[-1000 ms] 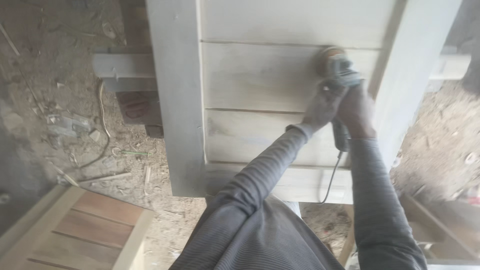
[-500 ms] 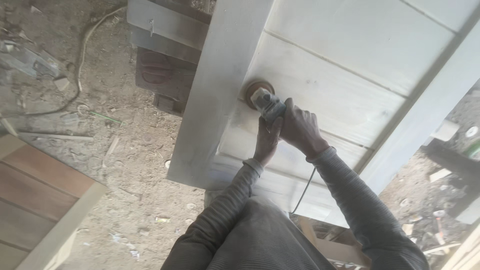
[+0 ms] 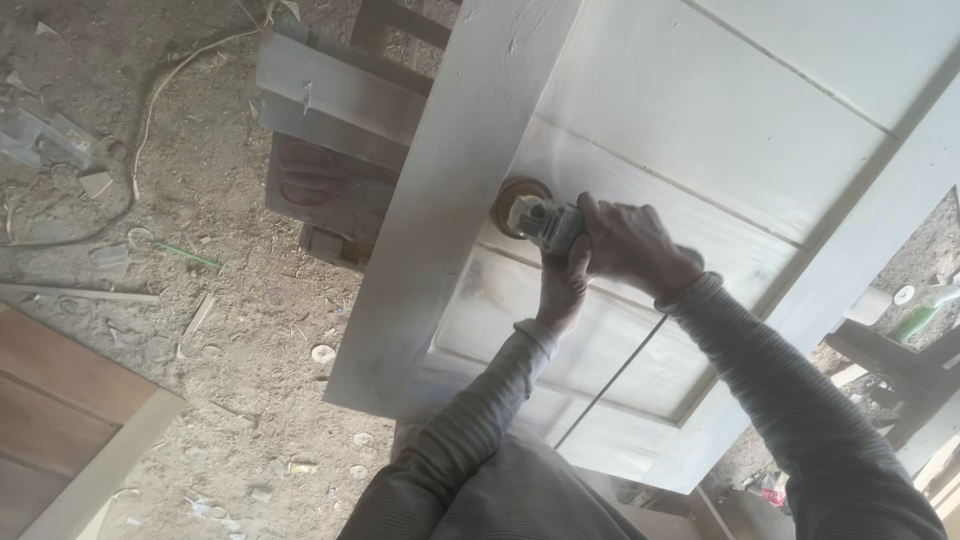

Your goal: The person cuts a piece of sandpaper with scissors and attaches it to an orbital sander. They then sand the surface of a large white wooden door, moving the sander across the panels and frame.

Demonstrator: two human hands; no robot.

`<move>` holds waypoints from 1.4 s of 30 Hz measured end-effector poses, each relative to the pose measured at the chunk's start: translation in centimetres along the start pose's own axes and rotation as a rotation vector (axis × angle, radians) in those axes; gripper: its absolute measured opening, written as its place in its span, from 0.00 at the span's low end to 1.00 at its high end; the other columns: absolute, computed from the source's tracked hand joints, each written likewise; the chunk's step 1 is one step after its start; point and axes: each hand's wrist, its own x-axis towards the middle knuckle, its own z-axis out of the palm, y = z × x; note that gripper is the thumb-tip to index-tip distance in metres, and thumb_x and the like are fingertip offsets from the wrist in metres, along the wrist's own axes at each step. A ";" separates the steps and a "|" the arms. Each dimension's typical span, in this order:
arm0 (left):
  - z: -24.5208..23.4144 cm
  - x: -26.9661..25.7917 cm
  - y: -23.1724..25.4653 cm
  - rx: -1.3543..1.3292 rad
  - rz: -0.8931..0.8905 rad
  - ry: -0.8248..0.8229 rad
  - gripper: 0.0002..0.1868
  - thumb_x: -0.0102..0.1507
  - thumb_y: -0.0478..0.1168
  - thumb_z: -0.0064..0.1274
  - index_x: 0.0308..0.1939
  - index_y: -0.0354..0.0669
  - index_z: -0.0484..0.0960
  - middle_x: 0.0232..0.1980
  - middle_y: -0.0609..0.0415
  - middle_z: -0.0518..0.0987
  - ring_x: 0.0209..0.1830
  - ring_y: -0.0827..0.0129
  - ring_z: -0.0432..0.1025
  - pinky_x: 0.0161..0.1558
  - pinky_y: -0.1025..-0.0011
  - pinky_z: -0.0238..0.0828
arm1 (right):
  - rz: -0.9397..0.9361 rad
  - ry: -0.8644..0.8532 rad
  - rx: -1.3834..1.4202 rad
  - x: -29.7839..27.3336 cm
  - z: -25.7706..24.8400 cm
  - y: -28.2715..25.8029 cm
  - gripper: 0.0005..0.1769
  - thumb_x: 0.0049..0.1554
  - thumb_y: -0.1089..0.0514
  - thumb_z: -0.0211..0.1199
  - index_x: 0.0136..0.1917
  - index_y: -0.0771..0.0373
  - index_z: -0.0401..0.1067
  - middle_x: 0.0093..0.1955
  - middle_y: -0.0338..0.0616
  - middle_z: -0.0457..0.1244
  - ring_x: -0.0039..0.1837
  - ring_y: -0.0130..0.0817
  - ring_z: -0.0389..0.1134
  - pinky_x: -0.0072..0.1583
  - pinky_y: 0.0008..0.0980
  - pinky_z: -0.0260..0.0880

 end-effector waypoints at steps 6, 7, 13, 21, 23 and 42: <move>2.8 5.4 -0.2 -0.019 0.026 0.018 0.38 0.73 0.51 0.48 0.81 0.38 0.52 0.77 0.47 0.58 0.77 0.60 0.58 0.76 0.63 0.59 | 0.006 0.058 -0.079 2.3 -3.1 3.6 0.24 0.51 0.51 0.72 0.51 0.66 0.64 0.32 0.45 0.66 0.28 0.38 0.68 0.31 0.36 0.71; 3.3 6.3 0.1 -0.091 0.002 0.010 0.39 0.71 0.49 0.50 0.79 0.38 0.51 0.75 0.46 0.61 0.75 0.59 0.60 0.75 0.63 0.59 | 0.004 0.102 -0.068 2.5 -3.7 4.0 0.23 0.52 0.52 0.71 0.50 0.65 0.64 0.32 0.45 0.66 0.29 0.38 0.68 0.32 0.36 0.70; 4.0 11.3 1.6 -0.067 0.070 -0.116 0.31 0.71 0.44 0.51 0.74 0.34 0.62 0.71 0.43 0.68 0.71 0.57 0.64 0.70 0.63 0.63 | 0.119 0.261 -0.003 3.1 -6.0 4.7 0.25 0.47 0.51 0.74 0.48 0.66 0.65 0.29 0.46 0.64 0.30 0.41 0.68 0.36 0.40 0.70; 0.8 3.5 0.4 0.126 0.112 -0.023 0.26 0.73 0.45 0.45 0.73 0.36 0.67 0.70 0.44 0.65 0.72 0.56 0.63 0.75 0.60 0.64 | 0.050 0.096 -0.052 0.7 -1.0 1.4 0.20 0.53 0.52 0.69 0.50 0.66 0.64 0.32 0.45 0.66 0.29 0.39 0.69 0.33 0.40 0.71; -0.3 1.3 0.4 0.181 0.142 -0.012 0.26 0.74 0.45 0.44 0.73 0.37 0.67 0.72 0.43 0.66 0.74 0.54 0.61 0.76 0.58 0.60 | 0.012 0.092 -0.017 0.1 0.2 0.3 0.27 0.48 0.51 0.71 0.52 0.67 0.64 0.32 0.46 0.66 0.29 0.41 0.70 0.32 0.40 0.72; 7.0 5.6 -2.6 -0.132 -0.323 -0.354 0.43 0.67 0.54 0.55 0.76 0.39 0.50 0.68 0.40 0.68 0.64 0.54 0.71 0.54 0.58 0.85 | 0.432 0.325 0.162 -5.5 0.0 7.6 0.19 0.55 0.56 0.67 0.54 0.68 0.65 0.35 0.52 0.69 0.34 0.48 0.73 0.37 0.46 0.74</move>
